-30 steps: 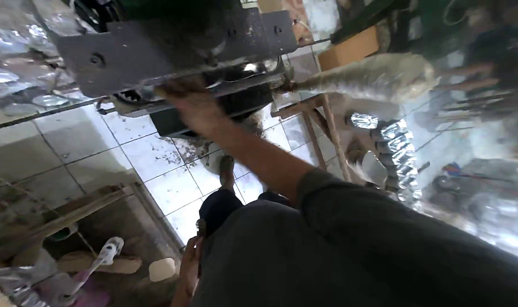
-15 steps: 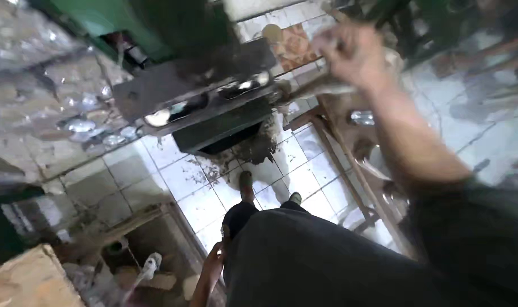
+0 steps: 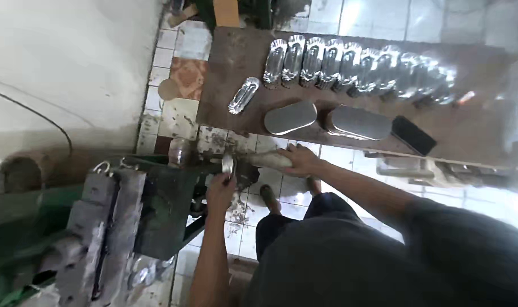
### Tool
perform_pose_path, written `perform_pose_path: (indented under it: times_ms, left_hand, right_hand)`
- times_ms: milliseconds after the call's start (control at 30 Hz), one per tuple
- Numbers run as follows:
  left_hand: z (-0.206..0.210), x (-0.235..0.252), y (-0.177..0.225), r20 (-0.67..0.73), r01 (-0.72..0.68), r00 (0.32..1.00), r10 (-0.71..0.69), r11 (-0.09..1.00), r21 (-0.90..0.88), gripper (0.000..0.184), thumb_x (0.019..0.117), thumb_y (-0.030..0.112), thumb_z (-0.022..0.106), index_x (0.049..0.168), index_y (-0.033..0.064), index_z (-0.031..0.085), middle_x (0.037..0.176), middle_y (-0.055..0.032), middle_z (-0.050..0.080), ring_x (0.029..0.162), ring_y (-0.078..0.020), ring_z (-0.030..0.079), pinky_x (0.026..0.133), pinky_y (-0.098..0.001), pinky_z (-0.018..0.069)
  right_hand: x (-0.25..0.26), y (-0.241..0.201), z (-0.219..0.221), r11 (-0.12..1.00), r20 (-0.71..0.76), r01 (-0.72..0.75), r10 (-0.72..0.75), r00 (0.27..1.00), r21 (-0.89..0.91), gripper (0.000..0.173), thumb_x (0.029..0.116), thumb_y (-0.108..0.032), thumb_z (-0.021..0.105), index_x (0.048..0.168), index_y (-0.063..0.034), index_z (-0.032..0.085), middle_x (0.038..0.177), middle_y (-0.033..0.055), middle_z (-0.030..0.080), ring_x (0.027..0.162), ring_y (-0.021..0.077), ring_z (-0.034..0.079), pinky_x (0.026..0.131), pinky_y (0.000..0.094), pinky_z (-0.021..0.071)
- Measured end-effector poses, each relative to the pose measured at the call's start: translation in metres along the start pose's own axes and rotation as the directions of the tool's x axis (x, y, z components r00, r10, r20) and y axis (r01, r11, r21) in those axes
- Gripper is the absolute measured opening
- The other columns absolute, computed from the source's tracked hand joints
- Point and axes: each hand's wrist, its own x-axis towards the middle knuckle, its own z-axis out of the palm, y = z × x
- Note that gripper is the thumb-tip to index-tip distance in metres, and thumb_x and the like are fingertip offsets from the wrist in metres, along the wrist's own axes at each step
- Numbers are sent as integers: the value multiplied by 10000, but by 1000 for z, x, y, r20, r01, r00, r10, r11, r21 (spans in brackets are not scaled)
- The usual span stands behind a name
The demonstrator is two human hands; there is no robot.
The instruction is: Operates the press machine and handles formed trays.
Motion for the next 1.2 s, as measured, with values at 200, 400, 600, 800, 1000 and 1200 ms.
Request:
perform_pose_path:
  times_ms: [200,400,600,800,1000,1200]
  left_hand:
    - [-17,189,122,-7,-254,963,271,911,325,339,1027,378,582,1218,132,718,1197,-169,705,1116,-389,668,935,-682,500]
    - [13,280,154,97,-299,953,288,831,469,365,1033,402,580,1179,116,755,1276,-181,679,1154,-422,647,973,-703,463]
    - [27,278,149,101,-224,975,200,860,458,354,1011,389,642,1173,96,755,1264,-208,683,1153,-420,653,979,-704,468]
    - [12,277,161,81,-228,974,213,903,364,205,980,260,700,1039,81,780,1027,-177,752,985,-370,712,914,-680,510]
    - [18,231,209,-9,-170,982,190,896,410,658,915,457,748,1432,90,574,1585,-254,384,1454,-480,362,1159,-694,303]
    - [57,118,286,313,-623,781,540,699,350,664,827,491,812,1359,127,651,1627,-177,363,1528,-422,265,1215,-617,275]
  right_hand:
    - [15,100,66,797,57,-585,584,810,147,628,930,-648,594,1331,-171,673,1348,153,644,1300,403,551,1047,653,435]
    - [32,167,117,724,-58,-637,671,739,264,771,886,-833,458,1147,-172,758,1067,113,758,1056,346,707,917,638,538]
    - [22,149,87,636,120,-684,695,709,356,648,926,-722,539,1119,-144,758,1121,172,735,1117,419,663,947,703,484]
    - [-5,128,60,850,66,-416,418,906,323,496,988,-548,536,1252,-156,688,1306,137,657,1273,370,579,1040,632,451]
    - [-136,175,54,830,87,-304,300,950,467,678,1013,-455,586,1585,-141,402,1595,118,451,1445,294,466,1191,523,386]
    - [-291,242,41,703,444,-678,548,709,215,594,1050,-438,546,1493,-44,511,1444,258,563,1355,412,538,1149,590,398]
